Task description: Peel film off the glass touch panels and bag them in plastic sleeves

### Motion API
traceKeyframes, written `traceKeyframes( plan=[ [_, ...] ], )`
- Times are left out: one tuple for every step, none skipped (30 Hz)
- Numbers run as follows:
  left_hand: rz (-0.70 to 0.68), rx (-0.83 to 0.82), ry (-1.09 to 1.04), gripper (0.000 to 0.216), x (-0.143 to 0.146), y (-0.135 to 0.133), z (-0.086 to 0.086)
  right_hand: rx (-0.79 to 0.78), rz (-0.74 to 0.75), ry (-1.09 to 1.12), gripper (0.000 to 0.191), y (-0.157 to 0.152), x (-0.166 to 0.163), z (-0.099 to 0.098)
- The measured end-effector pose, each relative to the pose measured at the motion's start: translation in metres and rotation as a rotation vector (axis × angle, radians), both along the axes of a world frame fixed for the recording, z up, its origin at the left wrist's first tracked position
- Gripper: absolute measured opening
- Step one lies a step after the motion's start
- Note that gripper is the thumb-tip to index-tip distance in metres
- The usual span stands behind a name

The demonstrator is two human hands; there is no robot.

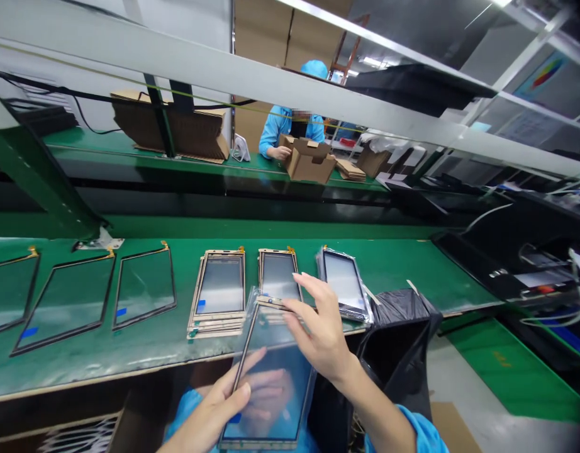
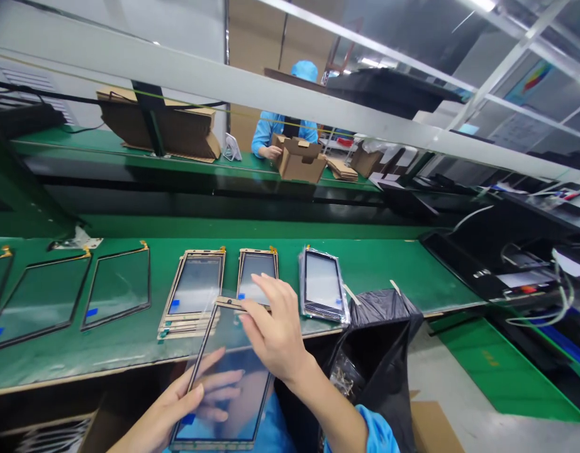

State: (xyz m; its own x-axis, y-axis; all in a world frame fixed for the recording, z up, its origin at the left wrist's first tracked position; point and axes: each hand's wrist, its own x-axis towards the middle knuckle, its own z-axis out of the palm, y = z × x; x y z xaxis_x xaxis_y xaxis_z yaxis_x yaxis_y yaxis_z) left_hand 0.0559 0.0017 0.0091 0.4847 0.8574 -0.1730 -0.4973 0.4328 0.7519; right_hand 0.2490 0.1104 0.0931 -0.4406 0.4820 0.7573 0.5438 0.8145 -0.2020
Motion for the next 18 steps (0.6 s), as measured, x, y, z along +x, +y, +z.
traceKeyframes(
  plan=[
    [-0.005, -0.004, 0.002, 0.048, 0.000, -0.001, 0.000, -0.036, 0.021, -0.013, 0.016, 0.000, -0.003, 0.002],
    [-0.008, -0.009, 0.008, 0.048, 0.000, -0.001, 0.000, -0.071, 0.034, -0.018, 0.013, 0.000, -0.006, 0.004],
    [-0.008, -0.010, 0.023, 0.049, 0.000, -0.001, 0.000, -0.106, 0.042, -0.015, 0.010, 0.001, -0.008, 0.006],
    [-0.007, -0.007, 0.046, 0.050, 0.000, -0.002, 0.000, -0.142, 0.050, -0.011, 0.009, 0.001, -0.010, 0.008],
    [-0.004, -0.001, 0.076, 0.050, 0.000, -0.002, 0.000, -0.184, 0.060, -0.003, 0.008, 0.002, -0.012, 0.010],
    [0.001, 0.009, 0.112, 0.052, 0.000, -0.001, 0.000, -0.230, 0.070, 0.002, 0.006, 0.003, -0.013, 0.012],
    [0.010, 0.018, 0.154, 0.053, 0.000, -0.001, 0.000, -0.277, 0.080, 0.008, 0.004, 0.003, -0.013, 0.014],
    [0.020, 0.026, 0.200, 0.054, -0.001, -0.001, 0.000, -0.322, 0.091, 0.011, 0.003, 0.004, -0.013, 0.015],
    [0.032, 0.032, 0.246, 0.054, -0.001, -0.001, -0.001, -0.362, 0.103, 0.012, 0.002, 0.004, -0.013, 0.017],
    [0.048, 0.035, 0.291, 0.055, -0.001, -0.001, -0.002, -0.395, 0.116, 0.010, 0.002, 0.004, -0.013, 0.018],
    [0.066, 0.037, 0.334, 0.056, -0.001, -0.002, -0.004, -0.420, 0.130, 0.006, 0.004, 0.005, -0.013, 0.019],
    [0.078, 0.037, 0.370, 0.056, -0.002, -0.002, -0.005, -0.437, 0.142, 0.000, 0.006, 0.005, -0.013, 0.021],
    [0.088, 0.037, 0.399, 0.056, -0.002, -0.003, -0.007, -0.446, 0.151, -0.005, 0.008, 0.006, -0.013, 0.022],
    [0.096, 0.035, 0.422, 0.056, -0.002, -0.003, -0.010, -0.449, 0.157, -0.009, 0.009, 0.006, -0.013, 0.023],
    [0.113, 0.027, 0.440, 0.056, -0.002, -0.004, -0.012, -0.446, 0.160, -0.010, 0.010, 0.006, -0.013, 0.024],
    [0.141, 0.013, 0.457, 0.055, -0.001, -0.004, -0.015, -0.438, 0.161, -0.010, 0.011, 0.007, -0.013, 0.025],
    [0.182, -0.005, 0.476, 0.054, 0.001, -0.004, -0.017, -0.422, 0.160, -0.009, 0.011, 0.008, -0.013, 0.026],
    [0.231, -0.028, 0.493, 0.053, 0.003, -0.004, -0.018, -0.402, 0.156, -0.012, 0.011, 0.008, -0.014, 0.026]
  ],
)
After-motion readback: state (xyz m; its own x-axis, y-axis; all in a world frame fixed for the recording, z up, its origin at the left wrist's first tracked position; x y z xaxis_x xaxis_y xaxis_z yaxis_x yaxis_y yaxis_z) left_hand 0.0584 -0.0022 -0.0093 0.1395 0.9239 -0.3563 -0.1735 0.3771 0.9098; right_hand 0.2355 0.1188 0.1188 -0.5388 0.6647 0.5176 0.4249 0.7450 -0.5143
